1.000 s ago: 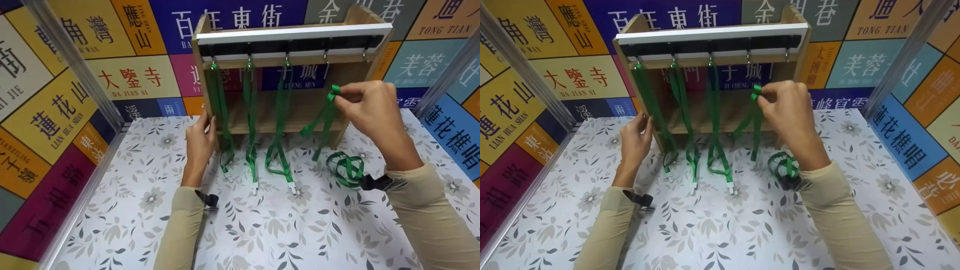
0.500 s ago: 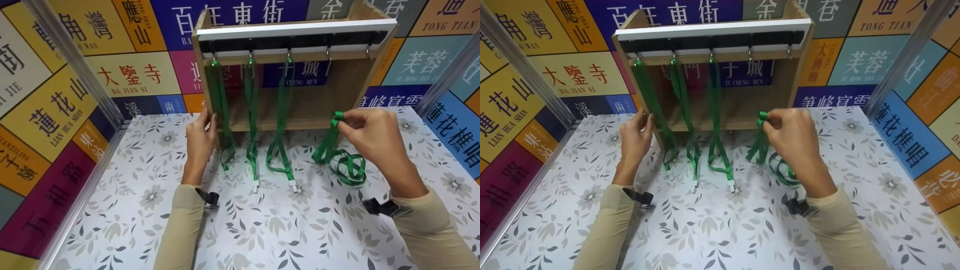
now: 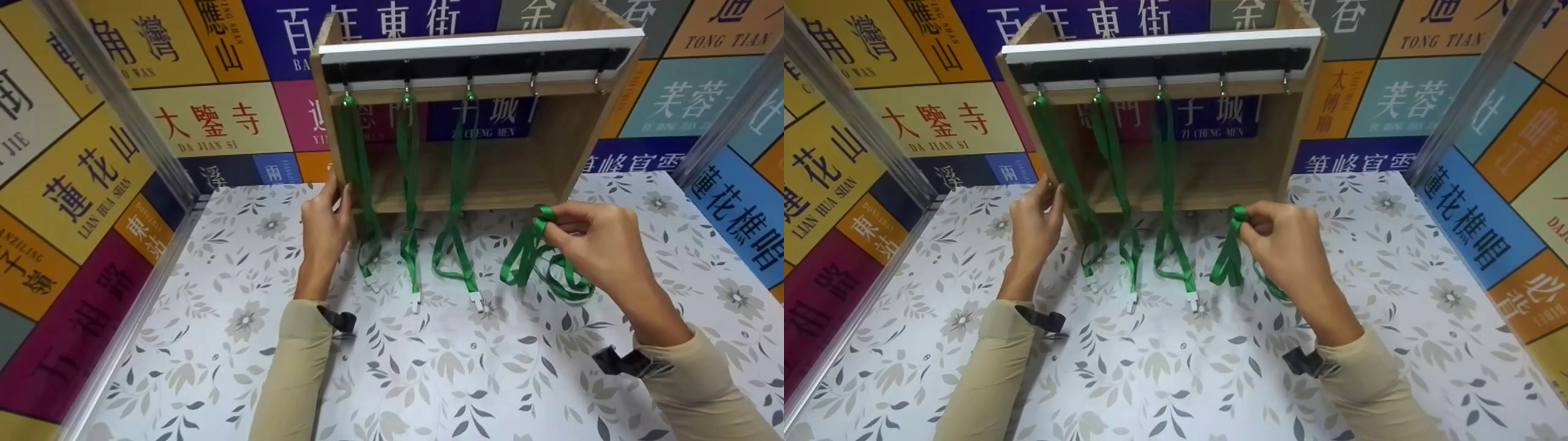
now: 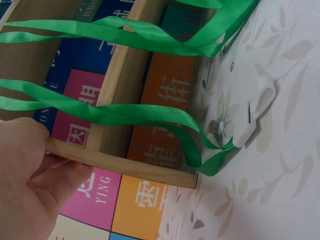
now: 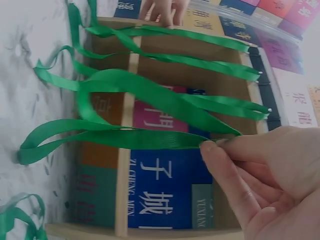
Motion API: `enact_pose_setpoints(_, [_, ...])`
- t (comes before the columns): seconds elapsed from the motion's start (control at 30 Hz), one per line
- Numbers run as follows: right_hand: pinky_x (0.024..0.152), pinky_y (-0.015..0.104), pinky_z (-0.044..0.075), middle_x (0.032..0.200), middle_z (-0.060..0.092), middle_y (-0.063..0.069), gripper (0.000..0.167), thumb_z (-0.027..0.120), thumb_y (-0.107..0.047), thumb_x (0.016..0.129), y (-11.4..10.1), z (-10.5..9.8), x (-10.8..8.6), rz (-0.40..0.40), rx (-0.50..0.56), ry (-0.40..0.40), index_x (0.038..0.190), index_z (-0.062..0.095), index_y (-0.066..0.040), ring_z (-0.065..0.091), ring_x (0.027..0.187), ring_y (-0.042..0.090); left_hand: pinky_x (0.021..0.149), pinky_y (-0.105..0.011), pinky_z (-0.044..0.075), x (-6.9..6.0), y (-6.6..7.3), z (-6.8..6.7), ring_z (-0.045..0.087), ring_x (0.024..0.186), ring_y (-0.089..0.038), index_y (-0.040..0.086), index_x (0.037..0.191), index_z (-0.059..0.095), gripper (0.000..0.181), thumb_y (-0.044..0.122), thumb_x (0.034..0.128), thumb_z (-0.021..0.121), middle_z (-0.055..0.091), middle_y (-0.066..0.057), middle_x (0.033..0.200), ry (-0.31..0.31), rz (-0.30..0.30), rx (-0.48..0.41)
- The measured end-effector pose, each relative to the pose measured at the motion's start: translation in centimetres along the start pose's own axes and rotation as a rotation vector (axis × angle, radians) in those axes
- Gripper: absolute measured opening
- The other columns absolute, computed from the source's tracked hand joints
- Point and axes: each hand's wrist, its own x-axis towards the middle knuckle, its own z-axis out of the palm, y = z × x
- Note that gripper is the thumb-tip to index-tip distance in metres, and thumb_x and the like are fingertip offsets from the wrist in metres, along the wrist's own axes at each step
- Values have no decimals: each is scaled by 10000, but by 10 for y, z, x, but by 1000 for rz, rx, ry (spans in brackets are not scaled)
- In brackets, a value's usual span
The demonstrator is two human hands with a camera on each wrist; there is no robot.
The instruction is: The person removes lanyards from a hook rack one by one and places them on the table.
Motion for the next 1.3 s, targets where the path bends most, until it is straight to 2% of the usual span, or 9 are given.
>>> enact_pose_setpoints(0.07, [697, 0, 526, 1005, 838, 188, 174, 781, -84, 965, 2, 2, -2, 3, -8, -22, 1111, 830, -1, 737, 777, -96, 989, -379, 654, -1, 0, 0, 704, 1337, -275, 249, 1643, 491, 535, 266, 1121, 610, 674, -81, 1516, -4, 1, -2])
enact_pose_setpoints(0.17, [679, 14, 531, 989, 838, 185, 159, 793, -78, 958, 4, 2, -8, 17, -32, -91, 1090, 831, 2, 822, 820, 139, 990, -380, 654, -1, 0, 0, 704, 1337, -275, 251, 1636, 500, 526, 263, 1122, 609, 676, -75, 1515, -5, 3, -10])
enact_pose_setpoints(0.27, [665, 30, 534, 976, 836, 190, 162, 796, -78, 957, 5, -1, -15, 25, -49, -154, 1089, 829, 9, 828, 851, 286, 986, -379, 655, -1, 0, -1, 704, 1338, -271, 249, 1629, 510, 515, 266, 1123, 606, 676, -67, 1514, -4, 2, -11])
enact_pose_setpoints(0.37, [661, 68, 558, 970, 837, 177, 171, 796, -79, 956, 6, -6, -24, 42, -68, -187, 1101, 827, 5, 823, 847, 284, 987, -368, 655, 0, 0, -1, 702, 1341, -261, 251, 1628, 510, 511, 272, 1125, 602, 672, -58, 1520, -8, -3, -12])
enact_pose_setpoints(0.47, [666, 159, 627, 966, 838, 161, 177, 782, -67, 956, 6, -11, -30, 74, -88, -223, 1112, 820, 8, 819, 836, 263, 991, -367, 653, 1, 0, -2, 703, 1341, -261, 242, 1621, 519, 504, 272, 1125, 601, 672, -59, 1521, -5, -2, -15])
enact_pose_setpoints(0.6, [674, 275, 674, 965, 835, 160, 184, 782, -62, 950, 9, -9, -29, 104, -98, -288, 1113, 814, 17, 811, 838, 253, 991, -367, 653, 1, 0, -2, 703, 1341, -258, 236, 1621, 522, 504, 273, 1124, 602, 672, -57, 1520, 6, -2, -16])
enact_pose_setpoints(0.8, [679, 250, 651, 972, 828, 183, 186, 799, -52, 931, 21, 9, -12, 106, -107, -344, 1097, 821, 30, 797, 856, 266, 994, -356, 650, -1, -1, -1, 697, 1349, -249, 226, 1635, 502, 523, 272, 1124, 604, 665, -55, 1527, 1, -11, -14])
enact_pose_setpoints(1.03, [655, 168, 556, 973, 822, 228, 193, 798, -55, 924, 53, 44, 18, 101, -97, -319, 1081, 812, 57, 801, 875, 329, 967, -376, 660, 0, -1, -2, 706, 1330, -281, 207, 1636, 502, 534, 270, 1118, 618, 672, -93, 1513, 12, 3, 4])
enact_pose_setpoints(1.3, [628, 134, 536, 1020, 818, 257, 295, 821, -116, 918, 86, 79, 36, 179, -14, -279, 1124, 792, 93, 805, 798, 206, 965, -367, 660, 0, -1, -1, 710, 1325, -273, 197, 1610, 539, 503, 252, 1117, 621, 687, -90, 1496, 16, 16, -13])
